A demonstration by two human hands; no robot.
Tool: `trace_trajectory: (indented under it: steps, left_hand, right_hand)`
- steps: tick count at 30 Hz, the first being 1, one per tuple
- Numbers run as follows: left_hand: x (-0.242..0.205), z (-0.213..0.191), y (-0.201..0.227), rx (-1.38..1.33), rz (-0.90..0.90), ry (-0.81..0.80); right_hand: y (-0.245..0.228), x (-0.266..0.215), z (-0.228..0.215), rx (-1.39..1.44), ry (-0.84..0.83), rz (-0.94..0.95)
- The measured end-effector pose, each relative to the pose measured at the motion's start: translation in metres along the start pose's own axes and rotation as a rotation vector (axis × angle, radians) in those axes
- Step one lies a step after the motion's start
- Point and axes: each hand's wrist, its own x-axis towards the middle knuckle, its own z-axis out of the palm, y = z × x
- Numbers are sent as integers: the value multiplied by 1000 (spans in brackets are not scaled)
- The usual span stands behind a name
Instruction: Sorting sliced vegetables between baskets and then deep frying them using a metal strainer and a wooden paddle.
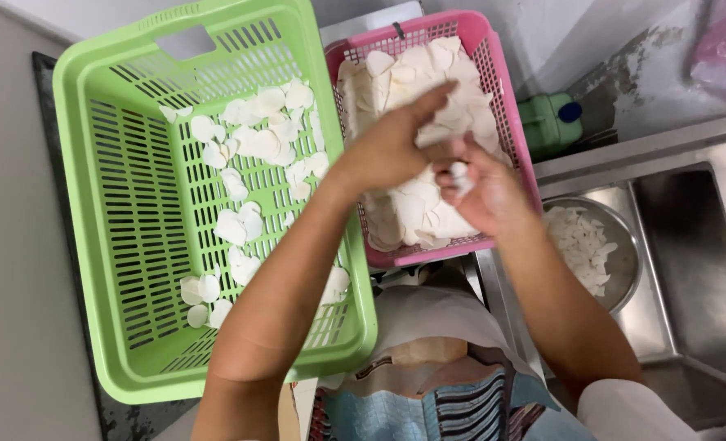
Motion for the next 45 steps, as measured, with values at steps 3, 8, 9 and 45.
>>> trace_trajectory:
  steps: [3,8,9,45]
  left_hand:
    - [-10,-29,-27,-126,54,158]
    - [-83,-76,-80,-412,-27,303]
    - [-98,-81,-92,-322,-179,318]
    - [-220,-11,-159,424,-739,-459]
  right_hand:
    - [-39,-57,-1,-358,156,-133]
    - [-51,-132,-112,-813,806,-324]
    - [-46,-146,-141,-1021,805,-359]
    - [119,-208,-53,-1427,884,-86]
